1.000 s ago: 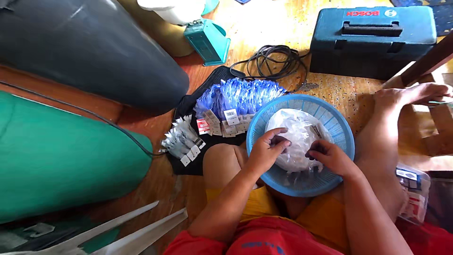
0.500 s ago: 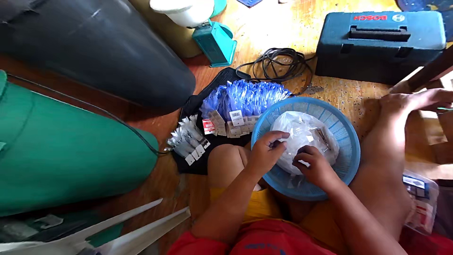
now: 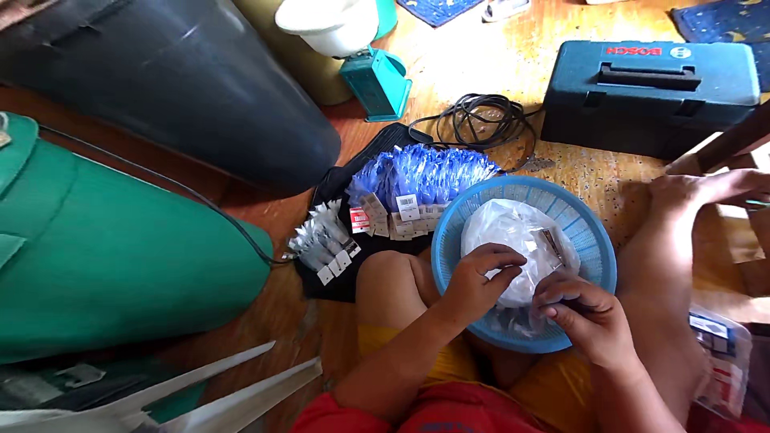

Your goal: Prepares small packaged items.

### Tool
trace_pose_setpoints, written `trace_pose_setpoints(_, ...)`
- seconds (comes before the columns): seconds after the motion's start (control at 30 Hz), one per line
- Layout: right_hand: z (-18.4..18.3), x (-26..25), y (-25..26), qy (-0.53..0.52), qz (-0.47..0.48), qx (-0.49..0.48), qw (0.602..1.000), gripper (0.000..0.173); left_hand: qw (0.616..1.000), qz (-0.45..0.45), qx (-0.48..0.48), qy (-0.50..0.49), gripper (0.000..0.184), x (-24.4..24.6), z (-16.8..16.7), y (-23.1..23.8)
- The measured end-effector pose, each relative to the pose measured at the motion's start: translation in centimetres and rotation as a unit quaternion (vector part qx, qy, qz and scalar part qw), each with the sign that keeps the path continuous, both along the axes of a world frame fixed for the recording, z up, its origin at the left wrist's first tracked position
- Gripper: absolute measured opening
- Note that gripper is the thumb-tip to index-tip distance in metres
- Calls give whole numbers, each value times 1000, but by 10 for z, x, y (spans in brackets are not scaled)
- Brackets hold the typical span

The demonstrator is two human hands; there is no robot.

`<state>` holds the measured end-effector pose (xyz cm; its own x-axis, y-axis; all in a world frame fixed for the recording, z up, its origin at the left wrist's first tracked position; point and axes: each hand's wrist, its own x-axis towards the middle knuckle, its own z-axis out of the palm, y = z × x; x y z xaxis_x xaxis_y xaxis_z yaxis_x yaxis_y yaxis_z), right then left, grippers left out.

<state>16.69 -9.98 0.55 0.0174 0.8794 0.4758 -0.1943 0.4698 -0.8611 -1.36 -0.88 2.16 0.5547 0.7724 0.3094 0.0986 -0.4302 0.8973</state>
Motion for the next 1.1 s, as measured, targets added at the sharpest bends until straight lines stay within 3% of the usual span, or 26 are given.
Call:
trace_pose_setpoints(0.1, -4, -4, 2, 0, -35, -15, 999, 12, 998, 6, 53, -24, 14, 4, 0, -4)
trace_pose_setpoints(0.4, -9, -13, 5, 25, -159, -68, 985, 7, 994, -41, 93, -29, 28, 11, 2, -13)
trace_pose_setpoints(0.5, -11, -15, 5, 45, -166, -74, 982, 7, 994, -65, 85, -26, 33, 10, 4, -16)
trace_pose_setpoints(0.97, -11, -16, 6, 99, -155, -104, 977, 3, 997, -34, 59, -28, 25, 17, -1, -18)
trace_pose_setpoints(1.1, -12, -17, 7, 109, -172, -108, 973, 5, 999, -38, 8, -29, 36, 19, 2, -18)
